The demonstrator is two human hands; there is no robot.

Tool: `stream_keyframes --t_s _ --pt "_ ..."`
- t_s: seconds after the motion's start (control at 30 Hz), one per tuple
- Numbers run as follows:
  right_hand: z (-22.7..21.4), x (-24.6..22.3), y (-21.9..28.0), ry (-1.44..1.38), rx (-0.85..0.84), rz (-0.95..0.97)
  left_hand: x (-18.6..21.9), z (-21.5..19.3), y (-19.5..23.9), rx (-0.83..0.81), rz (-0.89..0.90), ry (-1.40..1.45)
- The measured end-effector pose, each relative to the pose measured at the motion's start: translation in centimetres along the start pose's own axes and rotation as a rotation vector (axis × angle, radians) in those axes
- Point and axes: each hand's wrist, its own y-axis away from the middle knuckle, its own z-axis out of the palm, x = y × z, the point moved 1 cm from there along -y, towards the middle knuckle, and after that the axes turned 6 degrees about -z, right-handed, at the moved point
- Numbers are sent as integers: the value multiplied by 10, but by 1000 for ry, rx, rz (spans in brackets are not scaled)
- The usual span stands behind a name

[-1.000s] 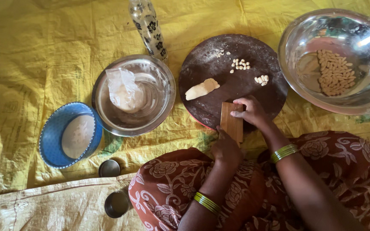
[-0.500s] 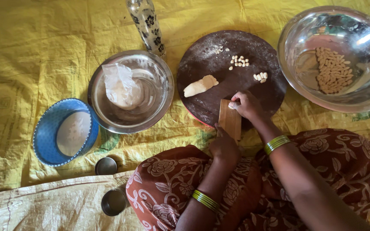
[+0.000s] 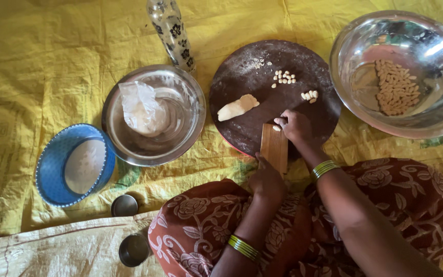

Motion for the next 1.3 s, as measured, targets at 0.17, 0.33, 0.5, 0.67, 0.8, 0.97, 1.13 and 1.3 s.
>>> stream_keyframes --t_s 0.17,0.33,0.5,0.67,0.8,0.97,1.13,1.3 --pt "-11 -1 21 -139 33 69 1 1 -2 -30 -5 -15" --pt "-39 -8 33 -711 -39 8 4 7 -1 28 55 -74" --pt "-51 -29 32 -567 -60 -36 2 8 -4 54 41 -25" --pt "-50 -37 30 -469 -25 -59 2 7 -4 -15 32 -11" --pt "-49 -39 27 -389 81 -163 2 2 -2 1 45 10" --pt "-48 -41 28 -429 36 -143 1 2 -1 -56 35 -44" --pt "-47 -33 27 -509 66 -191 2 -1 -1 -6 54 -82" --pt "-33 5 21 -911 284 391 0 -2 0 -65 12 3"
